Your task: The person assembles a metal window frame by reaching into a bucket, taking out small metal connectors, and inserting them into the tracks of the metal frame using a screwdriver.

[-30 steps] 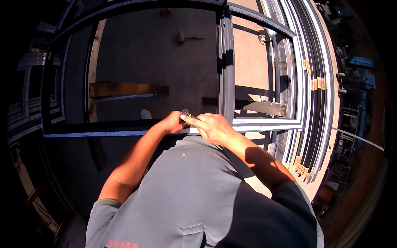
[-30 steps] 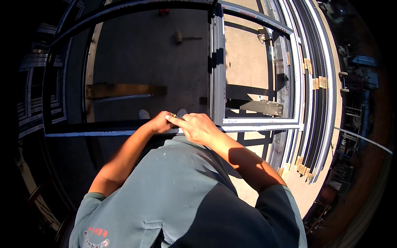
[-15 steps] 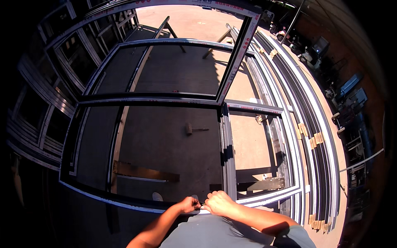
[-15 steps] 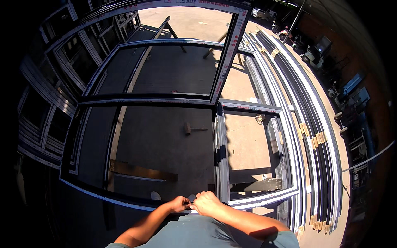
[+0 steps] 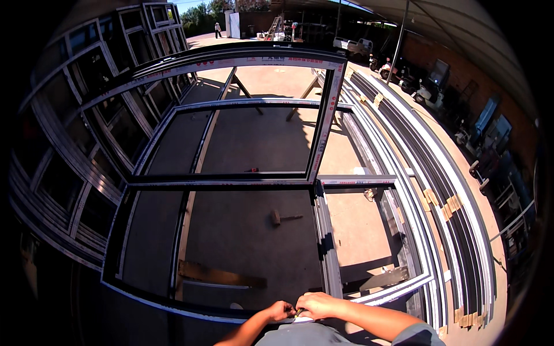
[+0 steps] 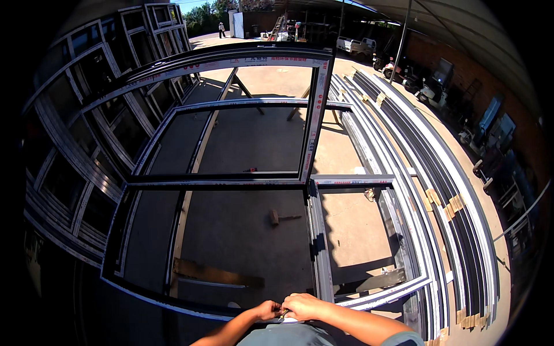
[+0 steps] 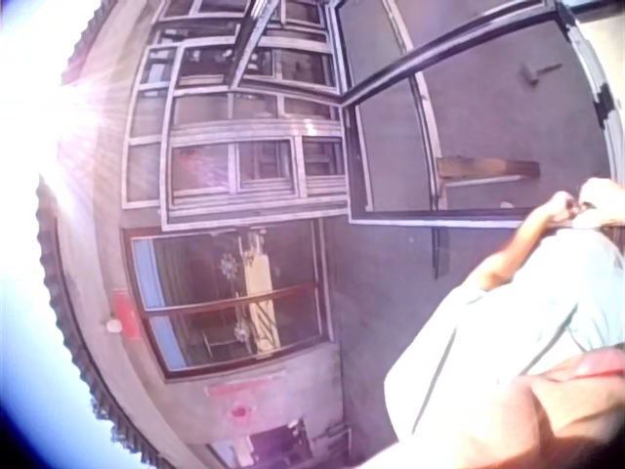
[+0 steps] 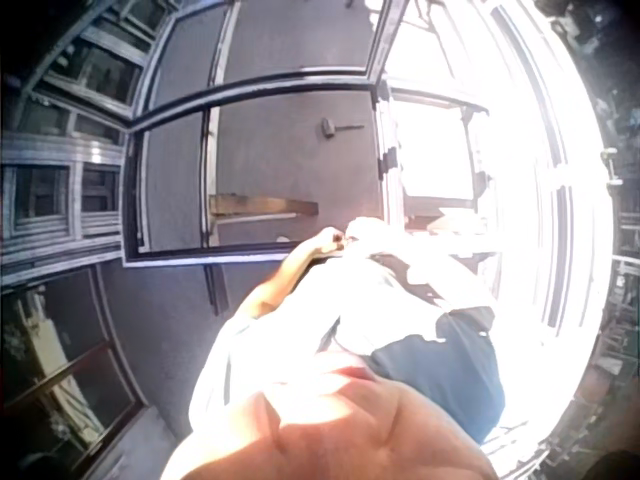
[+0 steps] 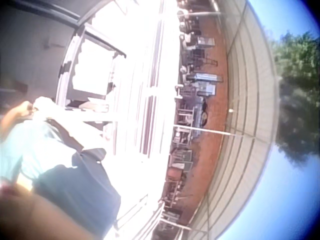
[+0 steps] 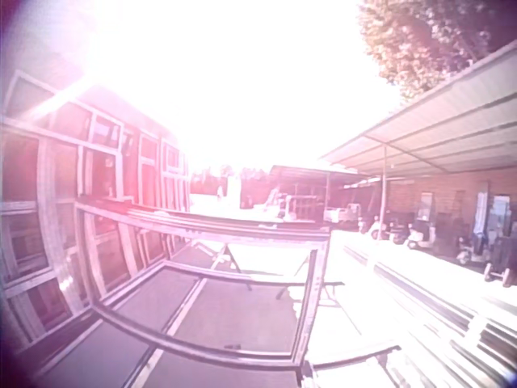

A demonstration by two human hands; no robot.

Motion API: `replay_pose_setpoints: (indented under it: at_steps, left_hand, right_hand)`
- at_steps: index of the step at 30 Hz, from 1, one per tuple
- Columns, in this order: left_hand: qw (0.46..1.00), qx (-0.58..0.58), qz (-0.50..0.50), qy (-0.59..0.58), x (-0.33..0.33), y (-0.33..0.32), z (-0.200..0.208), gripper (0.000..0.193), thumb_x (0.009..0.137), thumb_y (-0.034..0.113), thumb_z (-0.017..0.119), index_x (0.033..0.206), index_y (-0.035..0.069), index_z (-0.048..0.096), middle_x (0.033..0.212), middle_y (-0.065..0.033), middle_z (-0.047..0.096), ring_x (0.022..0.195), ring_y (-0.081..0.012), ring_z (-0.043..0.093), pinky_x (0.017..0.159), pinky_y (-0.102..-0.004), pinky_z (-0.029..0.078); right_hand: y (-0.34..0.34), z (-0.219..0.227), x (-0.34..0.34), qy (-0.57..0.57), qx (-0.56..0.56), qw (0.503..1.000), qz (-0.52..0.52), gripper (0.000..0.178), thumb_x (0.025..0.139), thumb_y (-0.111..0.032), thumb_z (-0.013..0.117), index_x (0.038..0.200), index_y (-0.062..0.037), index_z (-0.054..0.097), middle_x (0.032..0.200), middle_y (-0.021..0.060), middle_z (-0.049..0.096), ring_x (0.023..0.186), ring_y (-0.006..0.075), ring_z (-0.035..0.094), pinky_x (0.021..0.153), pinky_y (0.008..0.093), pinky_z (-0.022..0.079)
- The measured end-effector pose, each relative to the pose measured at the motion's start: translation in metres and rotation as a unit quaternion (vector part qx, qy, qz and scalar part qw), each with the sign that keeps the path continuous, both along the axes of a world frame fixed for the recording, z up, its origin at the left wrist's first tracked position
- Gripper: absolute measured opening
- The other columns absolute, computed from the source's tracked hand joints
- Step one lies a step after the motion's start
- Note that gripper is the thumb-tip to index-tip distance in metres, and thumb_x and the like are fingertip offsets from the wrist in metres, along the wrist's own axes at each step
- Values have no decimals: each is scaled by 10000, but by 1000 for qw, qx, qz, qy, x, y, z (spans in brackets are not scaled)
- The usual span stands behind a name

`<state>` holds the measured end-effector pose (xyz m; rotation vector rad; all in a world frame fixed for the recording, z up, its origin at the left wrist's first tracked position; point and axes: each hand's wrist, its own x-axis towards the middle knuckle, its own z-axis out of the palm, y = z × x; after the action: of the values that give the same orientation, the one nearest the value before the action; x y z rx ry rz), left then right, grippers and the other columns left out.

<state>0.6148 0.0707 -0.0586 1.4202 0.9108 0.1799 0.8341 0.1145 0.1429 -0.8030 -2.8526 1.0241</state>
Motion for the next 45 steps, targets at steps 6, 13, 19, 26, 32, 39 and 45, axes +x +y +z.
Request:
replay_pose_setpoints:
  at_steps: [6,13,19,26,32,39,45]
  left_hand:
    - [998,29,28,-37,2,-3,8,183,1016,177,702,978,6,753,847,-33,735,804,-104,614,800,-323,542]
    - [1000,-19,7,10,-1,0,15,188,1009,185,721,998,3,764,836,-30,732,808,-87,592,771,-318,527]
    - [999,-20,28,-2,-5,-2,2,187,1000,177,732,1013,-7,765,832,-28,726,801,-90,585,761,-315,523]
    - [1000,19,16,7,0,0,-1,219,970,233,760,1052,32,780,883,-110,763,825,-139,651,801,-365,547]
    - [989,40,86,-115,-2,-8,-35,108,913,87,729,848,13,684,794,-55,677,768,-151,596,746,-367,526]
    - [998,28,34,-36,5,-4,-7,134,936,138,754,911,7,745,789,-74,725,759,-138,615,719,-361,520]
    - [999,33,20,-21,9,2,-11,124,942,134,748,937,10,749,802,-76,733,757,-140,624,719,-358,522]
  right_hand:
    - [-11,9,-15,-35,-15,995,-96,407,952,-315,687,1301,-104,685,854,207,741,839,394,726,745,498,579]
    - [4,26,-11,-172,-33,982,-69,387,907,-416,738,1088,-75,717,829,169,747,821,390,731,740,502,573]
    - [0,23,-11,-37,-78,993,-78,278,956,-254,657,1182,-98,699,910,183,744,879,399,724,782,525,571]
    - [2,14,1,41,-25,999,19,320,933,-159,689,1246,-94,704,1143,174,686,1076,387,664,943,467,548]
    - [-7,31,-30,-41,44,998,-13,431,949,-290,689,1362,-170,668,826,153,723,780,391,711,746,470,592]
    - [3,25,-16,-129,-133,980,-67,429,917,-351,741,1235,-65,711,963,164,774,907,363,748,832,448,585]
    - [-1,35,-24,-128,27,989,-63,351,910,-382,748,1054,-61,743,950,160,773,898,368,748,799,478,584]
